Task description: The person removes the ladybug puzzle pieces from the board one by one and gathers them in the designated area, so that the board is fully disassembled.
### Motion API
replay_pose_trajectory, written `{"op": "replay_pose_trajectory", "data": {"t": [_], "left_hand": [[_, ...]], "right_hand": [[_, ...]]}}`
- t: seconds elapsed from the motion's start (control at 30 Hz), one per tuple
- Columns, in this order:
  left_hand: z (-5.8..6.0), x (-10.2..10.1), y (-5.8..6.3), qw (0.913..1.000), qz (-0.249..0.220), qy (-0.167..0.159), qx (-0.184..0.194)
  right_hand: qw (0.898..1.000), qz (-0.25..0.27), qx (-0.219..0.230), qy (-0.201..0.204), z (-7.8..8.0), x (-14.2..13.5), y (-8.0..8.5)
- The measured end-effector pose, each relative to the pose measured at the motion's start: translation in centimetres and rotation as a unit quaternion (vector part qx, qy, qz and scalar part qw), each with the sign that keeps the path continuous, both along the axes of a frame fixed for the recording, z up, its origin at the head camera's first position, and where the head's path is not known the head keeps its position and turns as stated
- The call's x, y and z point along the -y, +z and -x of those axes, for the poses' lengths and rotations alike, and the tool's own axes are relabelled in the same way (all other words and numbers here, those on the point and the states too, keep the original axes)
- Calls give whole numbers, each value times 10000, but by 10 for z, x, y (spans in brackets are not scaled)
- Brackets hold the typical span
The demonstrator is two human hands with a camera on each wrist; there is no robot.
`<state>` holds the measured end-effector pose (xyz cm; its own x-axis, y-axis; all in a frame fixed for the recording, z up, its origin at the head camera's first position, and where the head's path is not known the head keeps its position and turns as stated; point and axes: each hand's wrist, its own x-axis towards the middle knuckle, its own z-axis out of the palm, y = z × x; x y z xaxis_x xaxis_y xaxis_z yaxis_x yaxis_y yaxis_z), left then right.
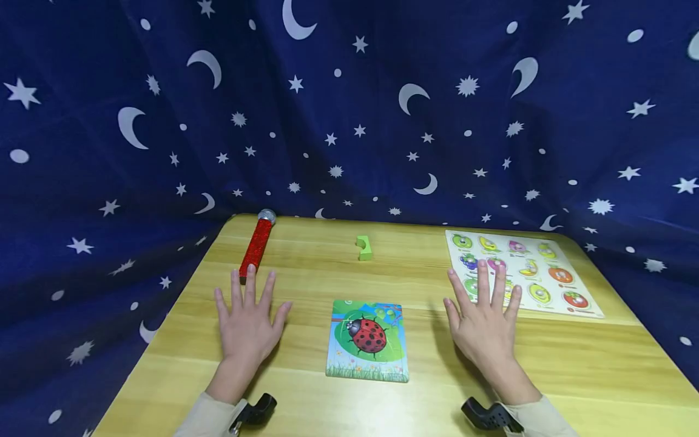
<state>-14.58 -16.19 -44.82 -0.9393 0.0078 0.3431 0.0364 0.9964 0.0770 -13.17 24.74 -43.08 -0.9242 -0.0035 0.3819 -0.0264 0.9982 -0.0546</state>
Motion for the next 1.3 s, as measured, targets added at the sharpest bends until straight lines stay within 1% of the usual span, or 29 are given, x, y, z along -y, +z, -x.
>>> {"op": "replay_pose_trajectory", "data": {"t": [0.1,0.17,0.2,0.23,0.27,0.33,0.37,0.43,0.47,0.5,0.57,0.67,0.8,0.9,1.0,1.1,1.2,1.3], "left_hand": [[0,-1,1,9997,-245,-26,-51],[-1,-4,2,9976,-666,-174,-68],[-1,-5,2,9949,-956,-311,-78],[-2,-7,2,9904,-1300,-470,-50],[-2,-10,2,9844,-1639,-634,-11],[-3,-16,1,9691,-2286,-924,64],[-3,-19,0,9620,-2532,-1023,93],[-3,-26,-1,9519,-2849,-1116,150],[-3,-29,-2,9498,-2915,-1123,171],[-2,-32,-2,9475,-2981,-1141,204],[0,-39,-1,9426,-3092,-1227,305],[4,-49,4,9345,-3209,-1448,527],[11,-59,11,9214,-3335,-1787,891],[16,-67,11,9123,-3388,-1969,1187],[20,-74,7,9073,-3355,-2136,1365],[23,-81,0,9094,-3192,-2263,1411],[25,-87,-7,9162,-2953,-2355,1342],[25,-94,-10,9222,-2751,-2390,1295]], "right_hand": [[9996,266,-22,108,0,2,0],[9968,760,56,236,-1,4,1],[9933,1103,145,299,-1,5,2],[9879,1481,265,366,-2,7,3],[9804,1882,404,421,-2,8,4],[9608,2628,752,455,-4,10,5],[9512,2907,934,446,-4,11,5],[9356,3269,1265,425,-5,13,5],[9301,3368,1400,426,-6,14,3],[9253,3447,1523,437,-6,16,2],[9199,3511,1680,480,-7,19,-1],[9177,3498,1776,625,-7,24,-5],[9216,3381,1751,759,-6,32,-7],[9253,3284,1686,874,-5,38,-11],[9271,3208,1646,1021,-4,44,-16],[9255,3223,1631,1138,-2,51,-21],[9251,3218,1623,1193,1,57,-22],[9262,3173,1630,1219,5,62,-22]]}}
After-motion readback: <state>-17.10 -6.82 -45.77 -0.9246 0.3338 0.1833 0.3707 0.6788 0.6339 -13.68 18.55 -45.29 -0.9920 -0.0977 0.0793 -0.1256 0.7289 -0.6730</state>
